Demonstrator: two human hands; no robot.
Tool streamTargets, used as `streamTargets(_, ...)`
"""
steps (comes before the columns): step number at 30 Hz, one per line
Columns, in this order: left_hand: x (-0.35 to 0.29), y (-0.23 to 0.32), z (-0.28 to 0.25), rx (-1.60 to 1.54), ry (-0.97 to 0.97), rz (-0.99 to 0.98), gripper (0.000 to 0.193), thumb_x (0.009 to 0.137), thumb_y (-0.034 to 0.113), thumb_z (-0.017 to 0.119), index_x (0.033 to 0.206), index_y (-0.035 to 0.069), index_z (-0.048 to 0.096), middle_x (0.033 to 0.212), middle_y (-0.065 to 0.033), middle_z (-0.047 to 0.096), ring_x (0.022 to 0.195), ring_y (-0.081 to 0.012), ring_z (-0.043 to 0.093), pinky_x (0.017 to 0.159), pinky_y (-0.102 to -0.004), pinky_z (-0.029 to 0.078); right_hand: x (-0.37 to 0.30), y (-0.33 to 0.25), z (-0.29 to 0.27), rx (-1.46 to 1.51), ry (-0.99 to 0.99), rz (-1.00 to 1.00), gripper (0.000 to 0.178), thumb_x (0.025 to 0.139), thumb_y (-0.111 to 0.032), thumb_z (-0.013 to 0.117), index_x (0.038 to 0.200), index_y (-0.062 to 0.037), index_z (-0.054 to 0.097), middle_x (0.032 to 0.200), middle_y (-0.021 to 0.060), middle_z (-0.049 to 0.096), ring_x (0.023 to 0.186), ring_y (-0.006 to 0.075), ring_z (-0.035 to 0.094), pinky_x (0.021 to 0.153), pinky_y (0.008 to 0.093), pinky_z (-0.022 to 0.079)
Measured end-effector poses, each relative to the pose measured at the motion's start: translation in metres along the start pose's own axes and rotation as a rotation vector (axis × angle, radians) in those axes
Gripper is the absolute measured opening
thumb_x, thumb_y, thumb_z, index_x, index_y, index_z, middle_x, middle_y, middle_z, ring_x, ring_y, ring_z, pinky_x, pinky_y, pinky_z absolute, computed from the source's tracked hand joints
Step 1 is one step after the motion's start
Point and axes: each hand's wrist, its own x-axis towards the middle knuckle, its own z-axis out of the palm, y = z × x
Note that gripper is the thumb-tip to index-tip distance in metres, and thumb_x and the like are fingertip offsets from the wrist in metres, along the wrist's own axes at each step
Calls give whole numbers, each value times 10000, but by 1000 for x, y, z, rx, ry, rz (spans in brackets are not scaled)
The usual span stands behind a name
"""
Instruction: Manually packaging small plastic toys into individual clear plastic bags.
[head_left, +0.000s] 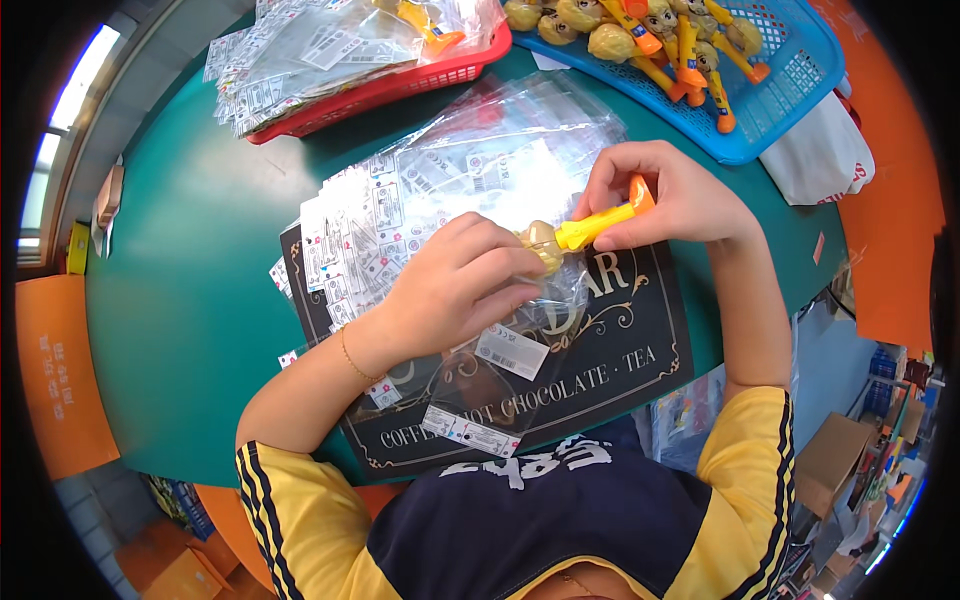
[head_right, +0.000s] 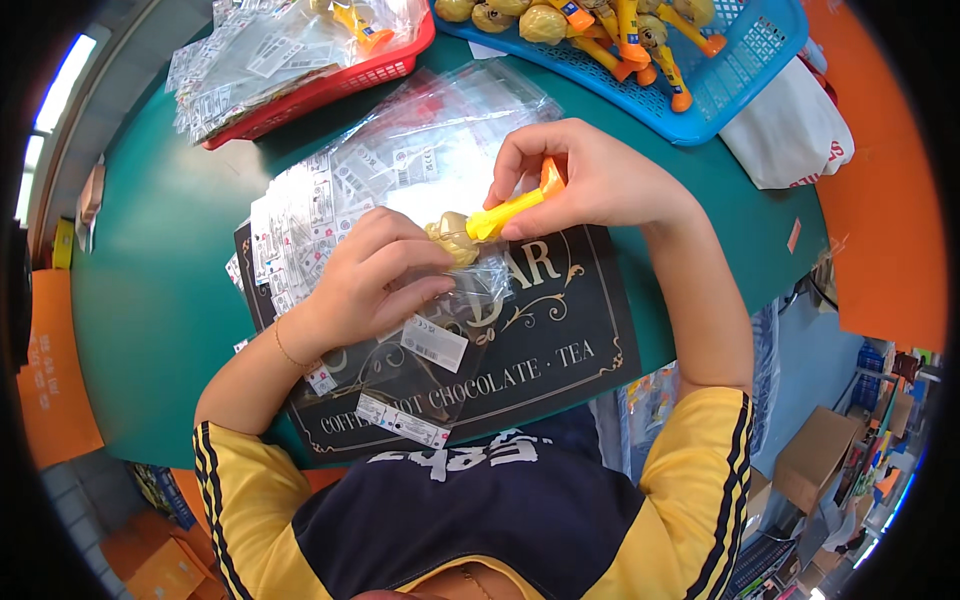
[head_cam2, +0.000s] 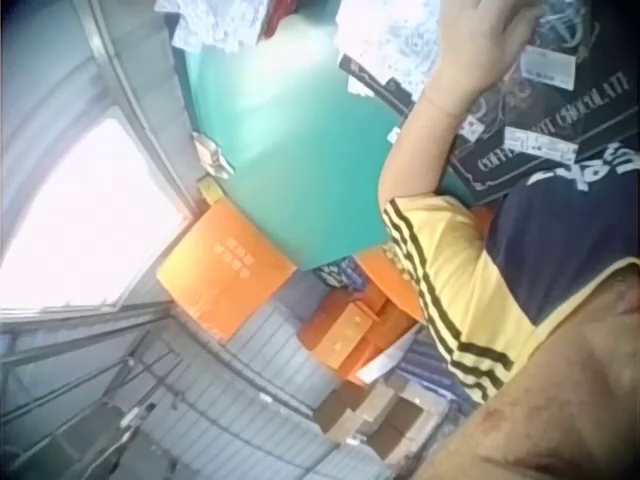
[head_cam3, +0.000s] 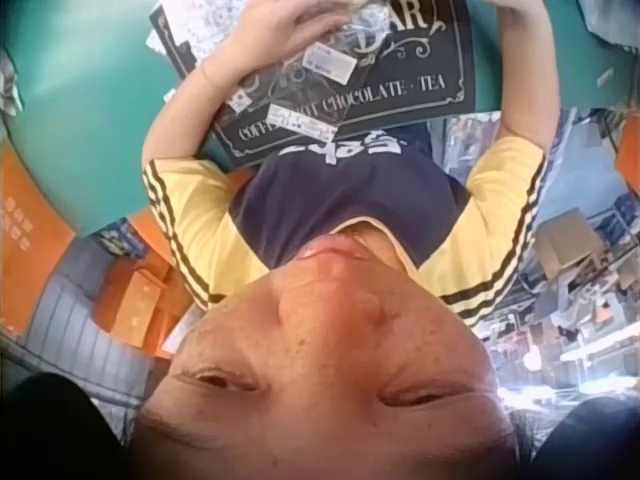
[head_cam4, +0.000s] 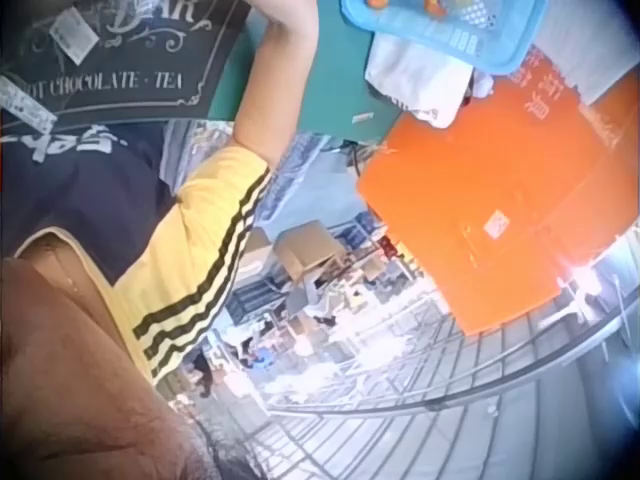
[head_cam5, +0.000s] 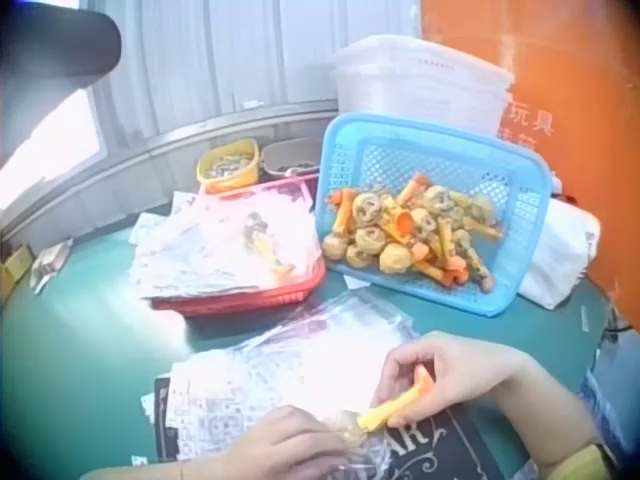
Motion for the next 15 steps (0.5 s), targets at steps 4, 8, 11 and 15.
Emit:
streamTargets(4, -3, 1, 1, -4, 13, 0, 309, 678, 94, 775, 944, 76, 620, 846, -67, 580, 774, -234, 557, 677, -330, 451, -5, -2, 2, 144, -9, 31, 225, 652, -18, 763, 813, -9, 606, 900, 91, 661, 855, 128, 606, 750, 248, 475)
streamTargets(8, -2, 3, 2, 72, 72, -52, 446, 650, 202, 823, 1009, 75, 589, 800, -66, 571, 693, -204, 554, 597, -300, 449, -9, 1, 0, 2, -65, -36, 182, 654, -14, 743, 777, -12, 609, 915, 100, 667, 842, 126, 609, 753, 248, 479)
streamTargets(11, 3, 20, -7, 109, -65, -409, 551, 679, 300, 805, 1105, 75, 538, 675, -44, 565, 574, -212, 561, 539, -311, 460, -11, 3, -3, -12, -57, -32, 172, 654, -17, 743, 767, -11, 614, 924, 103, 668, 834, 124, 612, 754, 249, 480)
streamTargets(15, 1, 25, -6, 140, -114, -462, 656, 751, 393, 742, 1240, 79, 437, 545, -14, 571, 475, -227, 594, 489, -299, 478, -10, 2, -2, 130, -36, -27, 174, 656, -14, 746, 773, -8, 617, 929, 108, 670, 833, 122, 614, 748, 245, 480)
